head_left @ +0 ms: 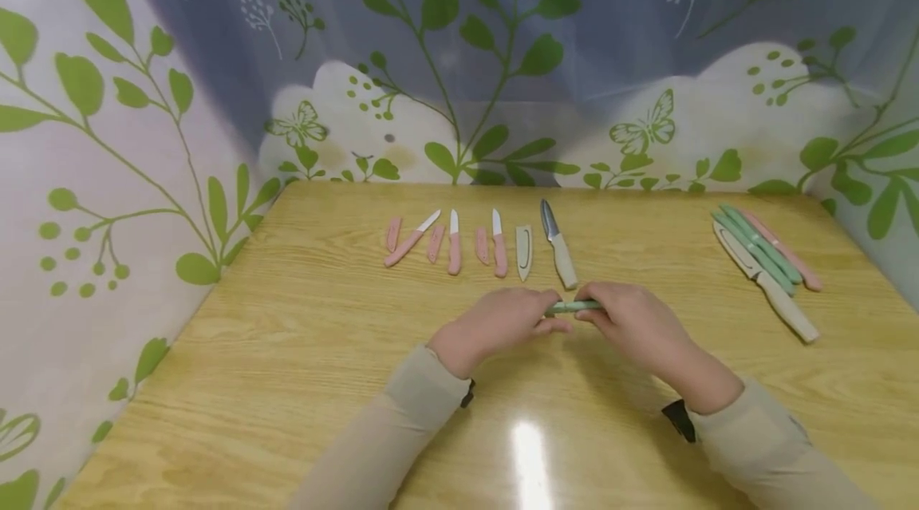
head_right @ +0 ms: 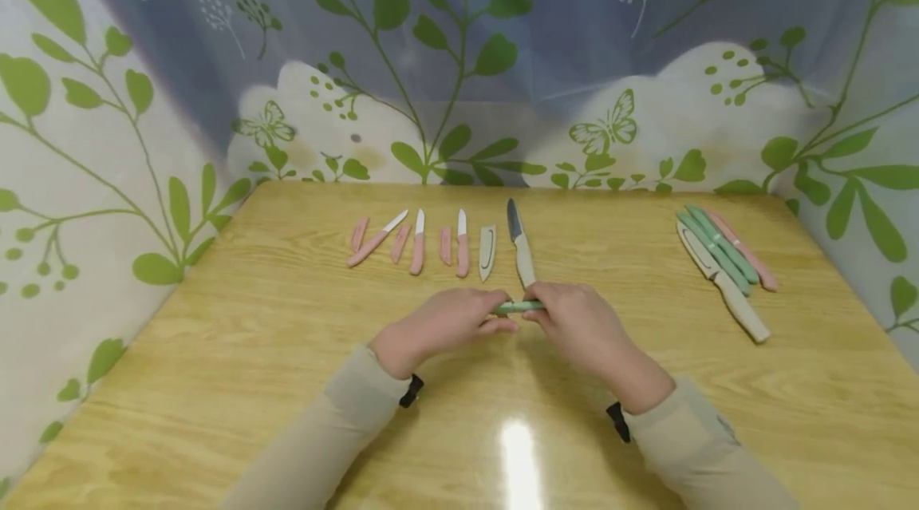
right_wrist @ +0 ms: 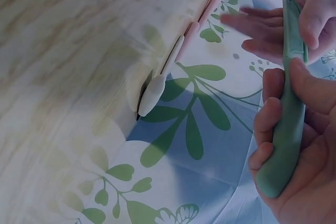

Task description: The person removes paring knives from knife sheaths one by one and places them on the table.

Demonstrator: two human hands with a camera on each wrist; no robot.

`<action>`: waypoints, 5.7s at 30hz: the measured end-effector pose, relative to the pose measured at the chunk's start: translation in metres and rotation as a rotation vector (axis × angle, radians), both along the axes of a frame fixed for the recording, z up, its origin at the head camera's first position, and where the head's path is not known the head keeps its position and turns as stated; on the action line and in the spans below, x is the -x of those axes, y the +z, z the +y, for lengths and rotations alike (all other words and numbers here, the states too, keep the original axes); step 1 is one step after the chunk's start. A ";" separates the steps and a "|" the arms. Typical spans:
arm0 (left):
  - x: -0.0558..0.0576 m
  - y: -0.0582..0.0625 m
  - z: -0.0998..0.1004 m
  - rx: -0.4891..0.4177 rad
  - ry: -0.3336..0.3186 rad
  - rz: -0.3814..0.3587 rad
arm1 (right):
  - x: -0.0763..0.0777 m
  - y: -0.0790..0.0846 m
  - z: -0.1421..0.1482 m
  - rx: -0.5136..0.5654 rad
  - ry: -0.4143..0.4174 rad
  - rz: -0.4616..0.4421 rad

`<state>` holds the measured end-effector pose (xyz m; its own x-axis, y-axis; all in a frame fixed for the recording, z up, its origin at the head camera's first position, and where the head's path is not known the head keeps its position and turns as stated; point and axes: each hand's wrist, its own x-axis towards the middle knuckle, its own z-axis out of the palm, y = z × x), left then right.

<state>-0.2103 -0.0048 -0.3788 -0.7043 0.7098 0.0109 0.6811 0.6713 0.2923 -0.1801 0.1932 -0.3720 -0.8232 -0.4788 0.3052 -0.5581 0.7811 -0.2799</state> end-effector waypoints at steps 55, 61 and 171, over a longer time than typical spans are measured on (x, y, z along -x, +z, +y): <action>0.008 0.001 -0.007 -0.061 -0.058 -0.130 | 0.003 0.009 0.010 0.005 -0.062 -0.256; 0.009 0.000 -0.007 -0.050 -0.052 -0.126 | 0.002 0.009 0.009 0.008 -0.060 -0.259; 0.013 0.002 -0.012 -0.017 -0.031 -0.144 | 0.013 0.009 0.022 -0.001 -0.069 -0.349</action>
<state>-0.2236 -0.0169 -0.3769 -0.6772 0.7319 -0.0765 0.6517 0.6447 0.3996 -0.1931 0.2156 -0.3632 -0.9083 -0.4183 -0.0009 -0.3746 0.8144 -0.4432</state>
